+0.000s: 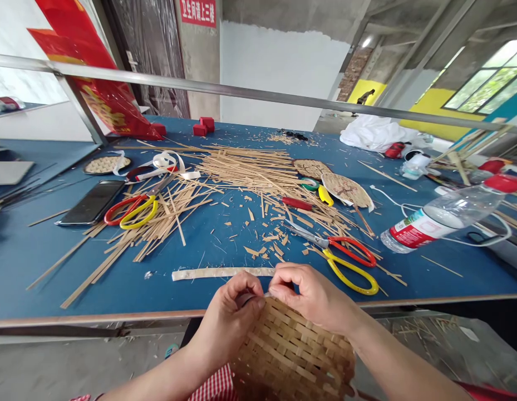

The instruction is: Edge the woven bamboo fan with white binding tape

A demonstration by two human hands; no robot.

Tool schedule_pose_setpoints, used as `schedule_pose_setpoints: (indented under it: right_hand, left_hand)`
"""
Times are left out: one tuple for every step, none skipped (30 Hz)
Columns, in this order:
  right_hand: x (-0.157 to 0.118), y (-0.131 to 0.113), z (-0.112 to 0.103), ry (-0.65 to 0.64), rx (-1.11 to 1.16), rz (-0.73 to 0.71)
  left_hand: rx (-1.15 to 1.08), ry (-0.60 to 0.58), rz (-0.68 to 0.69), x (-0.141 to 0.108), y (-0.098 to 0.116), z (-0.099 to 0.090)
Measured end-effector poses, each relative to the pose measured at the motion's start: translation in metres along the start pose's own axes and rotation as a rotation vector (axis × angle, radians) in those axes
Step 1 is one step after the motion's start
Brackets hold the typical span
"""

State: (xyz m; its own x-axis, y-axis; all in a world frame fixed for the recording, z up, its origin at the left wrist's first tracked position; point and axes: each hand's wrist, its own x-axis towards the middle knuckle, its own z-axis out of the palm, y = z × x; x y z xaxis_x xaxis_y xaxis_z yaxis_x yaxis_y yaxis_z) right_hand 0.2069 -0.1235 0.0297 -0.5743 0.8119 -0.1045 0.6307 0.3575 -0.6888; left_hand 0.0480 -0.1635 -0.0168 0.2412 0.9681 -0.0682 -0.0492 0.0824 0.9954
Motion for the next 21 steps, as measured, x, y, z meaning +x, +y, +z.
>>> schedule_pose_setpoints:
  right_hand:
    - [0.0,0.0,0.0,-0.003,-0.001,-0.004]
    - [0.0,0.001,0.0,-0.005,-0.004,-0.008]
    - [0.0,0.001,0.0,-0.007,-0.006,-0.012]
    - [0.0,0.002,0.001,-0.007,-0.011,-0.015]
    - [0.001,0.002,0.001,-0.007,-0.016,-0.017]
    - [0.001,0.002,0.001,-0.006,-0.018,-0.02]
    - [0.001,0.002,0.002,-0.004,-0.019,-0.022]
    - [0.001,0.002,0.002,-0.003,-0.02,-0.025]
    - [0.0,0.001,0.002,-0.001,-0.02,-0.026]
    - [0.0,0.001,0.002,0.002,-0.02,-0.023]
    - [0.0,0.0,0.002,0.005,-0.016,-0.02]
    - [-0.001,0.0,0.002,0.008,-0.011,-0.017]
    - [-0.002,0.0,0.002,0.009,-0.005,-0.016]
    - [-0.003,0.0,0.002,0.006,0.003,-0.019]
    - [-0.003,0.001,0.002,0.004,0.01,-0.025]
    - [-0.004,0.001,0.002,0.002,0.017,-0.032]
    - [-0.004,0.002,0.002,-0.002,0.023,-0.037]
    - [-0.005,0.003,0.002,-0.005,0.029,-0.038]
    - [-0.005,0.003,0.001,-0.008,0.039,-0.033]
    - [-0.004,0.004,0.001,-0.013,0.053,-0.024]
    - [-0.004,0.004,0.001,-0.02,0.072,-0.012]
  left_hand:
    - [0.004,0.002,0.01,0.0,0.0,0.0]
    - [0.005,0.001,0.022,0.0,0.0,0.0]
    - [0.009,0.002,0.037,0.0,0.0,-0.001]
    - [0.018,0.0,0.054,0.001,0.001,-0.001]
    - [0.036,-0.004,0.071,0.0,0.001,-0.002]
    - [0.066,-0.006,0.086,0.0,0.002,-0.003]
    - [0.105,-0.007,0.098,0.0,0.003,-0.003]
    - [0.146,-0.009,0.105,0.0,0.005,-0.004]
    - [0.185,-0.011,0.103,-0.001,0.006,-0.006]
    - [0.217,-0.013,0.092,-0.001,0.007,-0.007]
    - [0.24,-0.015,0.076,-0.001,0.007,-0.008]
    - [0.249,-0.017,0.057,-0.001,0.007,-0.009]
    - [0.245,-0.023,0.035,-0.001,0.007,-0.01]
    - [0.231,-0.03,0.013,-0.001,0.006,-0.011]
    - [0.208,-0.04,-0.007,-0.001,0.006,-0.011]
    - [0.182,-0.051,-0.022,-0.001,0.005,-0.012]
    - [0.16,-0.063,-0.03,-0.001,0.004,-0.013]
    - [0.144,-0.075,-0.03,-0.001,0.004,-0.013]
    - [0.137,-0.086,-0.023,-0.002,0.005,-0.013]
    - [0.134,-0.094,-0.01,-0.002,0.005,-0.013]
    - [0.133,-0.101,0.005,-0.002,0.006,-0.013]
